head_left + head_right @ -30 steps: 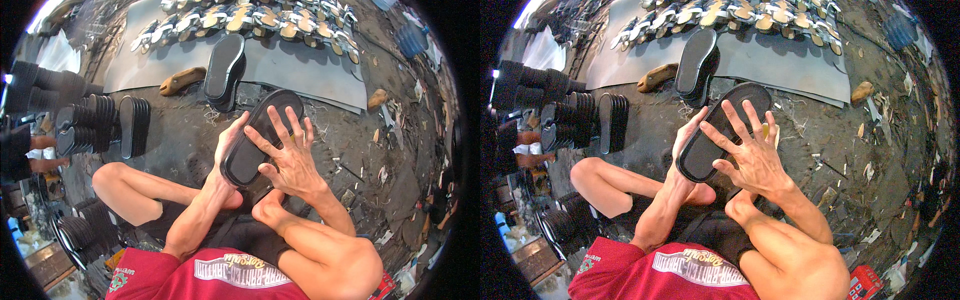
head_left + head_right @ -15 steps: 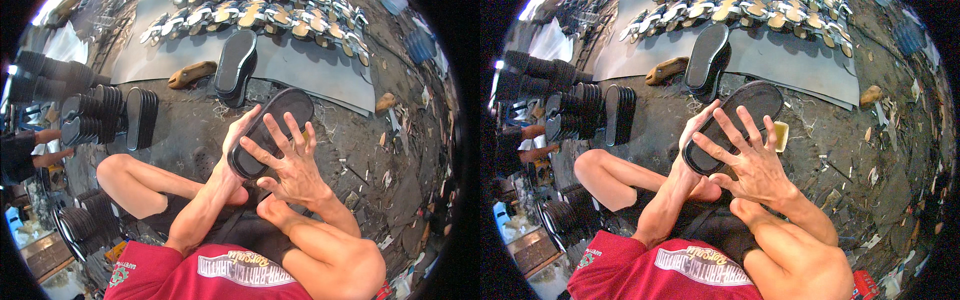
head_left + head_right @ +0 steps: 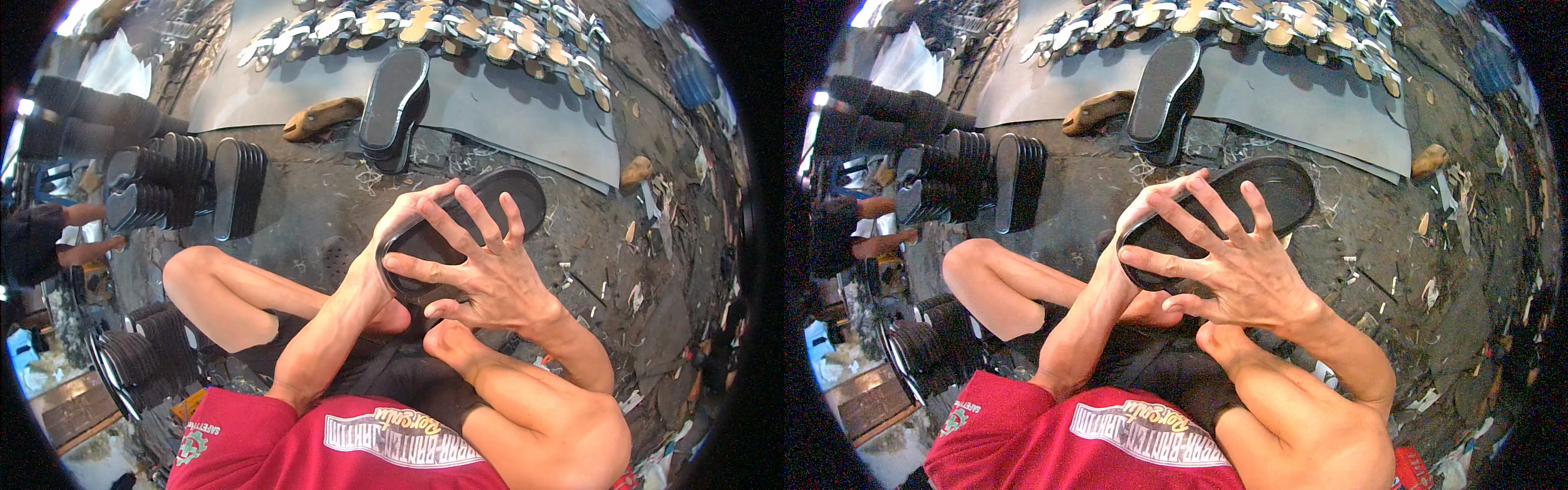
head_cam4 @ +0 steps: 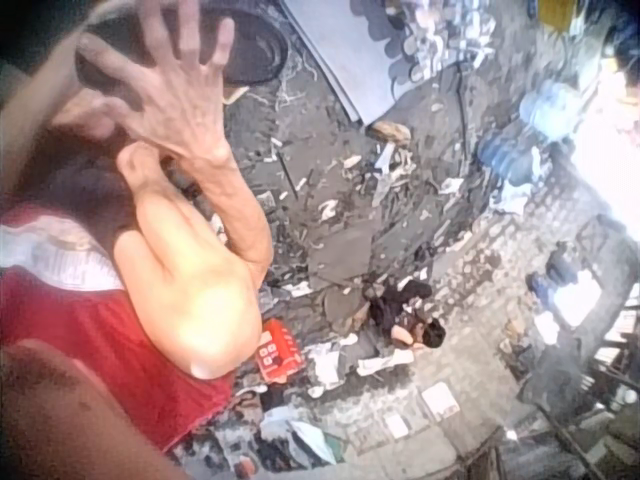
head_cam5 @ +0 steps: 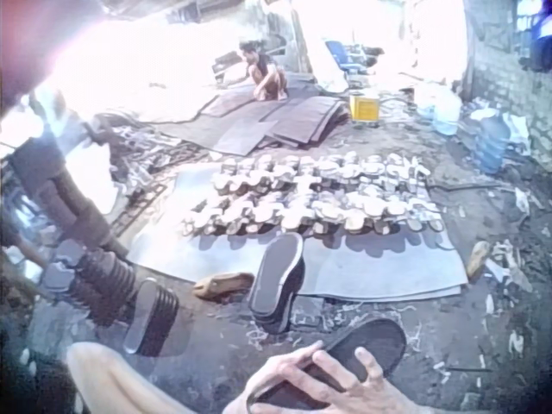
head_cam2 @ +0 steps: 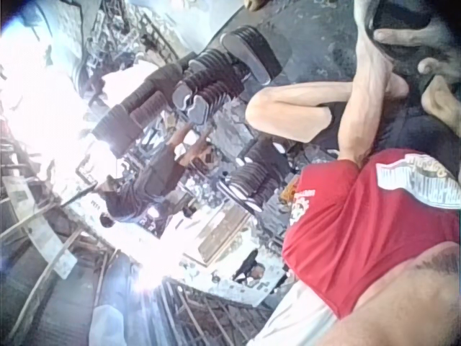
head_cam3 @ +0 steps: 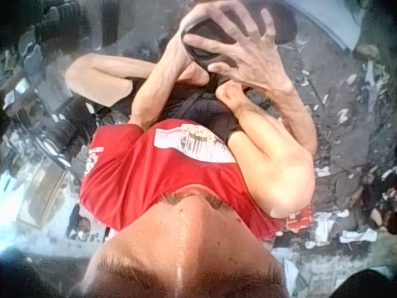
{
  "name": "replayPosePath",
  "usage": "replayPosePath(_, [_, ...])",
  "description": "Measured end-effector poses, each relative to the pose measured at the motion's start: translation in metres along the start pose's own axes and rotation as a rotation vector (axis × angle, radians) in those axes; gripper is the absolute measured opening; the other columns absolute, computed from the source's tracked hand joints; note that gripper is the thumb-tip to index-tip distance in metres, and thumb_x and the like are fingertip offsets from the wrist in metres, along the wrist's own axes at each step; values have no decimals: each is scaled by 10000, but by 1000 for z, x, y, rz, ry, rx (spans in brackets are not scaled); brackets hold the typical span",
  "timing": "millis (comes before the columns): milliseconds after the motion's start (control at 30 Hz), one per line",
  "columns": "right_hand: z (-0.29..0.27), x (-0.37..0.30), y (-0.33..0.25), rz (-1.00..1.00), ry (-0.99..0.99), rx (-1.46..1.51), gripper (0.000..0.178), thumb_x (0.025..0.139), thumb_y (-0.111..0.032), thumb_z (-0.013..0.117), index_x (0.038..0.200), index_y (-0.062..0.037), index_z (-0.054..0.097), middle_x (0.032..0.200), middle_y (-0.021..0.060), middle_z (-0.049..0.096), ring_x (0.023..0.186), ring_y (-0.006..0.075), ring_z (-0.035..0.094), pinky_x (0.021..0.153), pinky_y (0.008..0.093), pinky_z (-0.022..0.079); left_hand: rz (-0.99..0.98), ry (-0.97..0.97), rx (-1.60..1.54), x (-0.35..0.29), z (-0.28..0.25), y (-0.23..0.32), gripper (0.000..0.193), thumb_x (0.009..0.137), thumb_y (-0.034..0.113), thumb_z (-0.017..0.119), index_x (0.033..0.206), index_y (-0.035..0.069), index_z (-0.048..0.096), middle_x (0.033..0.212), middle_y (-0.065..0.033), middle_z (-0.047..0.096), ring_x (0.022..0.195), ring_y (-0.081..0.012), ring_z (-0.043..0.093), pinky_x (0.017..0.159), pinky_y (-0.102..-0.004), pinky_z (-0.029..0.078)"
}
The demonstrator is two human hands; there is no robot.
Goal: The person sits on the floor and cleans black shoe insoles using a small sponge and a liquid solution. They repeatedly dip the sponge into the solution and wipe the surface of each insole, then place the cleaned insoles aside.
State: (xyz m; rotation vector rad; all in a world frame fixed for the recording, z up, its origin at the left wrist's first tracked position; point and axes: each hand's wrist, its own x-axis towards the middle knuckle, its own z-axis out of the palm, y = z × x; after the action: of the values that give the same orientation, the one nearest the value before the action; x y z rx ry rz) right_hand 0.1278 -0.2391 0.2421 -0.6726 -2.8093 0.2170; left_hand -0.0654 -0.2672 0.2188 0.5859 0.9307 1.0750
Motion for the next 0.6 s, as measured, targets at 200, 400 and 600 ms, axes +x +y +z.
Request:
replayPosePath(200, [-18,-4,15,-120,156,142,603,948,-712,634,1531,-594,539,1768,64,369,1634,304,273,1329,604,3,-209,-381,-682,18,-27,-10,431,1109,167,521,1525,72,582,1496,-138,644,1303,-234,671,1128,-408,569])
replayPosePath(400, [-21,-1,28,27,121,369,1062,720,-414,947,1639,-230,449,1659,88,499,1452,271,560,1300,634,38,13,-388,-332,21,-31,-23,482,1126,449,511,1444,112,645,1449,-127,678,1285,-254,688,1120,-441,560])
replayPosePath(600, [-15,1,16,432,350,557,1332,692,-401,1005,1713,-106,202,1377,110,706,1295,279,669,1257,585,168,237,64,-297,3,25,-12,820,1111,704,245,1669,131,424,1634,-137,530,1454,-297,556,1251,-494,402])
